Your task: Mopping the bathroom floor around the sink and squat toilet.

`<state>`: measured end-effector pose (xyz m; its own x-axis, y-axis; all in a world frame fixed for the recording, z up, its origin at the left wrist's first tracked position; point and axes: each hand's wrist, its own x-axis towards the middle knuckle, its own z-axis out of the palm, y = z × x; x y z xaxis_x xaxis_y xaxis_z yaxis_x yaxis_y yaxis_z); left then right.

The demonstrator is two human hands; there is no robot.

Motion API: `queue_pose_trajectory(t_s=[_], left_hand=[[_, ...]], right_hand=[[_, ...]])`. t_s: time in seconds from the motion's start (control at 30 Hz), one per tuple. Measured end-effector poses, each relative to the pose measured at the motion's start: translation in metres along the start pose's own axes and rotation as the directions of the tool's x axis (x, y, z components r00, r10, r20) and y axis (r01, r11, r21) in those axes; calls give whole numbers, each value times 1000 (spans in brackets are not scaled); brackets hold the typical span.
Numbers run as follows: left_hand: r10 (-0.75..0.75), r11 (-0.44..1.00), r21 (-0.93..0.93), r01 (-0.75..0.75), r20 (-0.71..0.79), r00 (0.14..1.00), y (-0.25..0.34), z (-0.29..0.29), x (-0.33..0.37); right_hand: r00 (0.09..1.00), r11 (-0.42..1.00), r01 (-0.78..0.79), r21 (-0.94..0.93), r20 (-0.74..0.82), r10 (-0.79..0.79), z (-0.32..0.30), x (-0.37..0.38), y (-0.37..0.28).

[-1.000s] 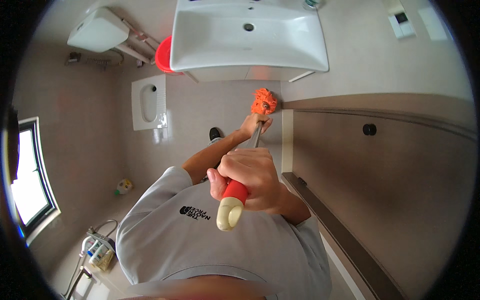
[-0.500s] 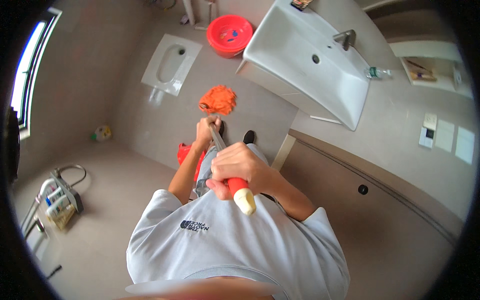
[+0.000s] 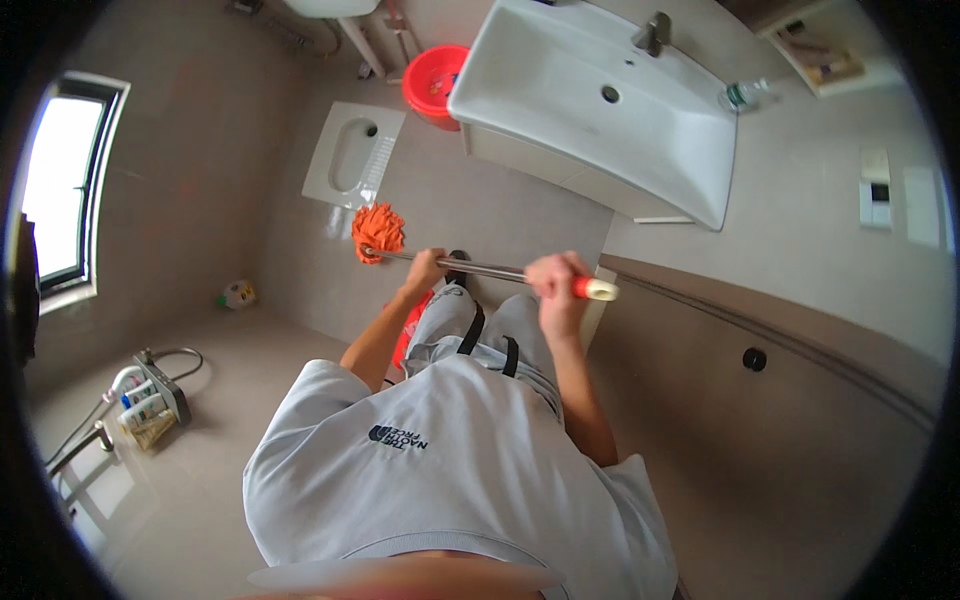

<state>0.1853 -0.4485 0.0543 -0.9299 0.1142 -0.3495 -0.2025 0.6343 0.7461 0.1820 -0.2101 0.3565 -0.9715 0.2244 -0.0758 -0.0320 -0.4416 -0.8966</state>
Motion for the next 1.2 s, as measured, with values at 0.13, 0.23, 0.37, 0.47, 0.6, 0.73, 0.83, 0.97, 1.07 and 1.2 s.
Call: queue_pose_trajectory(t_s=[0.13,0.23,0.37,0.47,0.6,0.73,0.83,0.97,1.07,1.2], left_hand=[[239,969,68,-237,-27,971,95,103,-14],[354,933,25,-359,120,927,183,152,-52],[351,905,93,-416,388,852,277,216,-91],[348,861,104,-498,594,725,319,261,-109],[465,755,-31,-655,729,503,358,304,-137],[493,671,-65,-739,784,379,394,323,-164],[501,628,-118,-769,818,284,405,319,-178],[446,658,-78,-749,841,305,364,295,-155],[393,756,-40,-653,825,405,304,262,-122],[359,829,20,-559,747,559,193,216,-60]], right_hand=[[955,987,143,74,-274,-118,-113,-34,-78],[896,959,280,45,-370,-244,-185,-82,-139],[787,900,425,-94,-453,-419,-237,-154,-212],[724,844,479,-240,-435,-535,-252,-201,-236],[637,676,541,-500,-280,-718,-263,-252,-249],[353,373,409,-833,-232,-906,-257,-271,-282],[198,349,337,-874,-297,-934,-267,-296,-284],[194,359,269,-894,-315,-929,-263,-287,-253],[299,418,221,-881,-346,-889,-244,-255,-201],[389,475,197,-858,-376,-841,-199,-188,-110]])
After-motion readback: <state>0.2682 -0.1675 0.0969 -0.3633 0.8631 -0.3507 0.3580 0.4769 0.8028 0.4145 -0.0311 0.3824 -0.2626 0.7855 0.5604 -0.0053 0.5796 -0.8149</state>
